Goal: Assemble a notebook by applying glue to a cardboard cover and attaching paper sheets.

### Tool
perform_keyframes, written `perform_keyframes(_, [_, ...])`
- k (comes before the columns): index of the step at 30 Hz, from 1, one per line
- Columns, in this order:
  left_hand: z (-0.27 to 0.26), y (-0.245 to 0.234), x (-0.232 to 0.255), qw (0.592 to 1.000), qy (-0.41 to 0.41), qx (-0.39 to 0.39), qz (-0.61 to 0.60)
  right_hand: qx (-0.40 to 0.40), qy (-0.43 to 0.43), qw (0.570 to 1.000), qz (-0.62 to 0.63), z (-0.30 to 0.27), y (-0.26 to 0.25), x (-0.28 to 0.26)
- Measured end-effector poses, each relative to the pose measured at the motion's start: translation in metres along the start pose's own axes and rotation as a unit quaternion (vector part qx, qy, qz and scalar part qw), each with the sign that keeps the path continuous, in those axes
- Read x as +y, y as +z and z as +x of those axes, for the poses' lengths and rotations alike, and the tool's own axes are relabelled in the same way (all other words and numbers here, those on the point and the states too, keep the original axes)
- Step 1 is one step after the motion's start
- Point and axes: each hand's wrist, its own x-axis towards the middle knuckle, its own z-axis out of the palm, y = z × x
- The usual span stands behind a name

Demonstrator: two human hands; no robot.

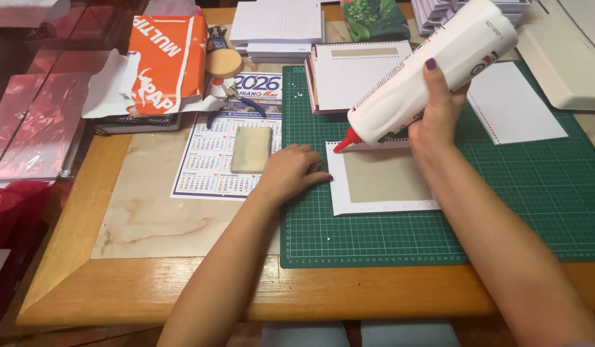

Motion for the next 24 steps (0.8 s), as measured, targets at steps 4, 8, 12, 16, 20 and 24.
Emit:
perform_keyframes(4, [0.001,0.000,0.001,1.000,0.000,0.003,0.003,0.002,0.005,1.000,-0.006,0.000,0.000,0.001])
perform_keyframes(8, [0.001,0.000,0.001,1.000,-0.003,-0.002,0.005,0.015,0.005,1.000,-0.001,-0.001,-0.002,0.001])
perform_keyframes(12, [0.001,-0.001,0.001,1.000,0.002,0.000,0.003,0.025,0.015,0.999,-0.019,-0.006,-0.001,-0.008])
perform_keyframes(16, [0.001,0.001,0.000,1.000,0.005,0.002,0.005,0.028,0.035,0.999,-0.026,-0.009,-0.001,-0.013])
perform_keyframes(20, [0.001,0.001,0.000,1.000,0.007,0.001,0.009,0.036,0.030,0.999,-0.016,-0.005,-0.008,-0.008])
perform_keyframes(24, [-0.004,-0.022,0.020,1.000,-0.012,-0.006,0.001,-0.012,0.049,0.996,-0.080,-0.022,-0.008,-0.018])
